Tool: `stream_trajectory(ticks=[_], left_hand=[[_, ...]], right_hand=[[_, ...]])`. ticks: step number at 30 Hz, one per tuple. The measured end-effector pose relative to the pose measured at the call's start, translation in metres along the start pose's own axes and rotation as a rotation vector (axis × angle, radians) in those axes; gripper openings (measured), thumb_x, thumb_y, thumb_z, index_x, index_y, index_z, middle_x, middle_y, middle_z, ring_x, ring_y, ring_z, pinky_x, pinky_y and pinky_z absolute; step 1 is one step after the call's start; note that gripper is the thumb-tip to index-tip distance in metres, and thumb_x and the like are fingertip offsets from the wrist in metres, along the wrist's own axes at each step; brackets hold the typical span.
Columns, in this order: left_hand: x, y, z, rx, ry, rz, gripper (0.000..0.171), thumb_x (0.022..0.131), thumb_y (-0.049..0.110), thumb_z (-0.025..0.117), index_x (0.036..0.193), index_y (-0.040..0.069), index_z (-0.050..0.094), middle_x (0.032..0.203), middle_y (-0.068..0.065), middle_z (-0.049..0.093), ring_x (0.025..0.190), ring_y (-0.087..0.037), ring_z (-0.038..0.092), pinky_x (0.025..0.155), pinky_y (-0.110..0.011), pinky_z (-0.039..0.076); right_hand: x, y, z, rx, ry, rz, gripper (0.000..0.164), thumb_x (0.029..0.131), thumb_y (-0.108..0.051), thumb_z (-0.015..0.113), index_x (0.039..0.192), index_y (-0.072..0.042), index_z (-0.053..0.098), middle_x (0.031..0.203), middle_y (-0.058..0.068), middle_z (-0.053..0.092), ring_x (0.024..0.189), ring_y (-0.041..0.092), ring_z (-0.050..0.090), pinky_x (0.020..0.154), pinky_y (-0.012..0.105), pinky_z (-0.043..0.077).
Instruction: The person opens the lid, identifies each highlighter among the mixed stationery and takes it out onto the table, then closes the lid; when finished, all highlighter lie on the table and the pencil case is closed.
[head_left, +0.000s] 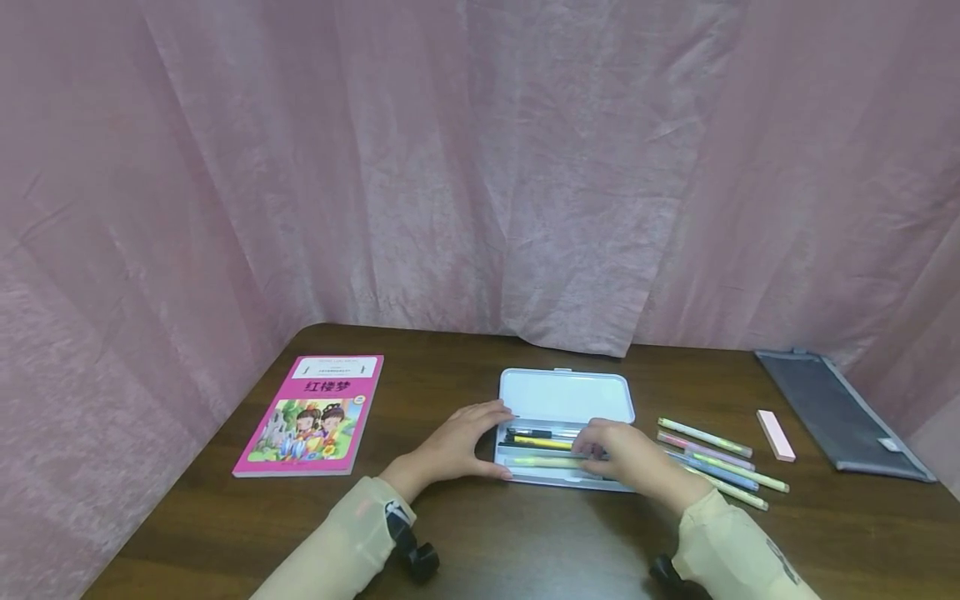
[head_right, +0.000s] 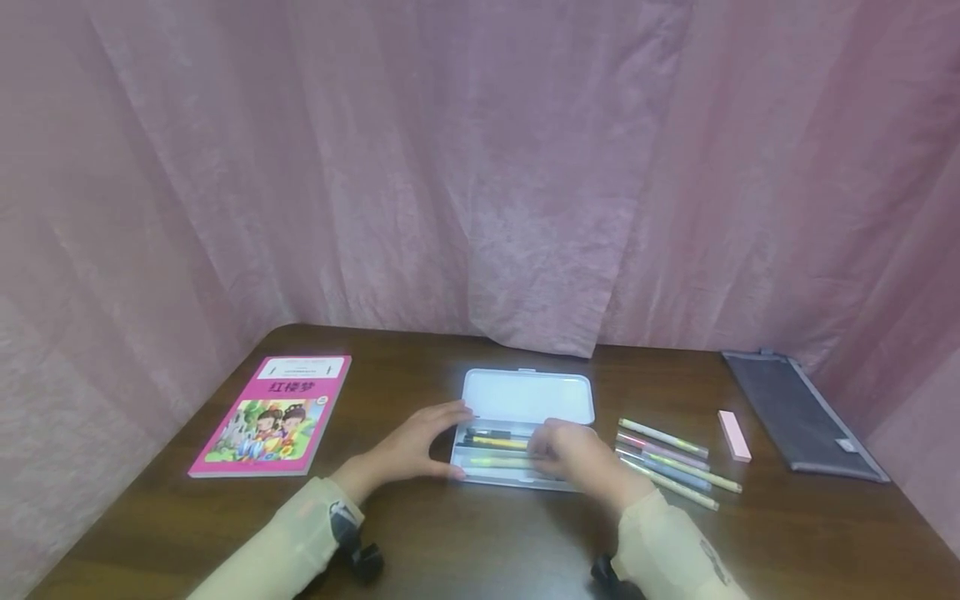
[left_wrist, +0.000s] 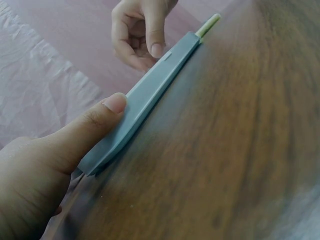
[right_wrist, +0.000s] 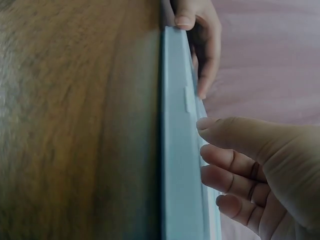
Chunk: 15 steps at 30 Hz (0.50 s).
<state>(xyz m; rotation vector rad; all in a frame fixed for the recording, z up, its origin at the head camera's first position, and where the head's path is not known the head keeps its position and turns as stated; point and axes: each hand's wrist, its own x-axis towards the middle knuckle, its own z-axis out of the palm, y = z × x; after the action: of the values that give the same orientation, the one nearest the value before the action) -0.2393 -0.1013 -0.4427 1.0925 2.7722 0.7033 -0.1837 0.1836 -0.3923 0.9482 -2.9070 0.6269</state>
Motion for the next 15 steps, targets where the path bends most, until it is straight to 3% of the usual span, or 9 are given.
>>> stream_trajectory(ticks=[8, 15], left_hand=[[0.0001, -0.0010, 0.0000, -0.005, 0.000, 0.002, 0.082, 0.075, 0.063, 0.070, 0.143, 0.027, 0.043, 0.155, 0.003, 0.037, 0.145, -0.018, 0.031, 0.118, -0.047, 0.027], [-0.0006, 0.0003, -0.0002, -0.002, 0.010, 0.009, 0.082, 0.075, 0.063, 0.070, 0.143, 0.026, 0.043, 0.154, 0.001, 0.038, 0.144, -0.020, 0.033, 0.117, -0.049, 0.028]], right_hand=[[0.0028, 0.0012, 0.0076, -0.052, 0.024, -0.071, 0.010, 0.081, -0.014, 0.075, 0.091, -0.015, 0.073, 0.083, -0.008, 0.064, 0.074, 0.004, 0.060, 0.066, 0.021, 0.052], [0.0030, 0.0003, 0.0105, -0.067, 0.030, -0.076, 0.009, 0.080, -0.013, 0.076, 0.089, -0.014, 0.074, 0.084, -0.007, 0.066, 0.074, 0.004, 0.061, 0.066, 0.020, 0.052]])
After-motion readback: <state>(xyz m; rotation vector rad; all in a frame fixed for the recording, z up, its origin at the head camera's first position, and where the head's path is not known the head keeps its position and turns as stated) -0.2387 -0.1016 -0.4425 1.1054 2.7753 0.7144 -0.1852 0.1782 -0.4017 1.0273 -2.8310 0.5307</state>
